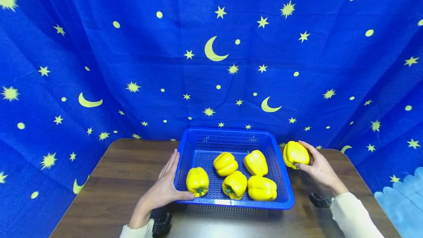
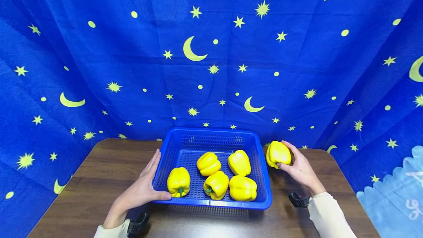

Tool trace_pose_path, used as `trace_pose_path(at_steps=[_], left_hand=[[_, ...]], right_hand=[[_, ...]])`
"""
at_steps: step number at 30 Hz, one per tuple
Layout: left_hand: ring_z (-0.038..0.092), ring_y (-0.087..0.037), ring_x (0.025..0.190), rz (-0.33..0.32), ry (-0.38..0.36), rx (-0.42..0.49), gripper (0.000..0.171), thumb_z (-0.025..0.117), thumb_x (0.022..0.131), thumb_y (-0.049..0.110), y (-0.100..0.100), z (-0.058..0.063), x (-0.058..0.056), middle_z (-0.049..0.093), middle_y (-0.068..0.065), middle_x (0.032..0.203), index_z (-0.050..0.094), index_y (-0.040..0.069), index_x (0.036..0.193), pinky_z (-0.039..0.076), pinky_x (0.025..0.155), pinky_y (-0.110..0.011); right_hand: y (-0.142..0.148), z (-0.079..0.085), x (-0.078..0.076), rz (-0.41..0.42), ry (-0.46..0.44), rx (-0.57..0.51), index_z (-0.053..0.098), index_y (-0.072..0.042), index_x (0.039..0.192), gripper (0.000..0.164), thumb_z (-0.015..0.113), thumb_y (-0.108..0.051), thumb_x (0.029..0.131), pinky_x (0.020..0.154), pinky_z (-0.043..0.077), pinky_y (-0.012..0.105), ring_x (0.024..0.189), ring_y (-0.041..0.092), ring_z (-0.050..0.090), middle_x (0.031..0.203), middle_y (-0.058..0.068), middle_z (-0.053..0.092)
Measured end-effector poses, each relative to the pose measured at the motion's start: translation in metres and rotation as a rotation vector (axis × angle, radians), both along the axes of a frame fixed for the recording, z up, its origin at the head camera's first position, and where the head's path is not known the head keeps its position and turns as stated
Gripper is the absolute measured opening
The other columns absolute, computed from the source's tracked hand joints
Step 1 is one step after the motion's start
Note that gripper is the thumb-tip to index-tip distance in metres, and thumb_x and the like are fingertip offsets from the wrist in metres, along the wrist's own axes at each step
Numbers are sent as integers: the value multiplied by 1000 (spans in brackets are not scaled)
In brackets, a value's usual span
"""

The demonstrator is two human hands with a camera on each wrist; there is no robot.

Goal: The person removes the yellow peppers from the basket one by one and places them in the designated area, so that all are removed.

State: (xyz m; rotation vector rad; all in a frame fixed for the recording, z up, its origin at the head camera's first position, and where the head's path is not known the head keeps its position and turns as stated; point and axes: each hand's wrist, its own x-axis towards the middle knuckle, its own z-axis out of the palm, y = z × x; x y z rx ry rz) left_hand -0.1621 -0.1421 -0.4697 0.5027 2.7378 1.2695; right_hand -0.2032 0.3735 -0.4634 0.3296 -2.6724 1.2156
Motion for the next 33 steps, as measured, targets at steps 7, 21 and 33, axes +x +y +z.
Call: trace_pose_path(at_steps=[7,21,33], left_hand=[[-3,-42,152,6,-40,-9,137,90,68,48,1,2,-2,-10,-13,168,-1,4,161,0,117,-66],[-2,-43,152,3,-17,-3,136,90,69,45,0,2,-1,-9,-14,168,1,3,161,1,117,-67],[-3,-41,153,10,-48,-3,137,90,69,48,1,2,-1,-10,-12,168,-1,4,161,-1,118,-65]], right_hand=[[5,-14,-5,-42,-85,19,32,9,150,83,78,1,81,80,44,7,112,13,56,139,33,46],[11,-29,-11,-59,-162,122,28,8,153,87,77,-9,83,90,40,19,123,41,48,148,36,39],[9,-25,-11,-22,-233,103,13,16,152,88,70,-7,89,104,41,53,129,51,44,147,43,33]])
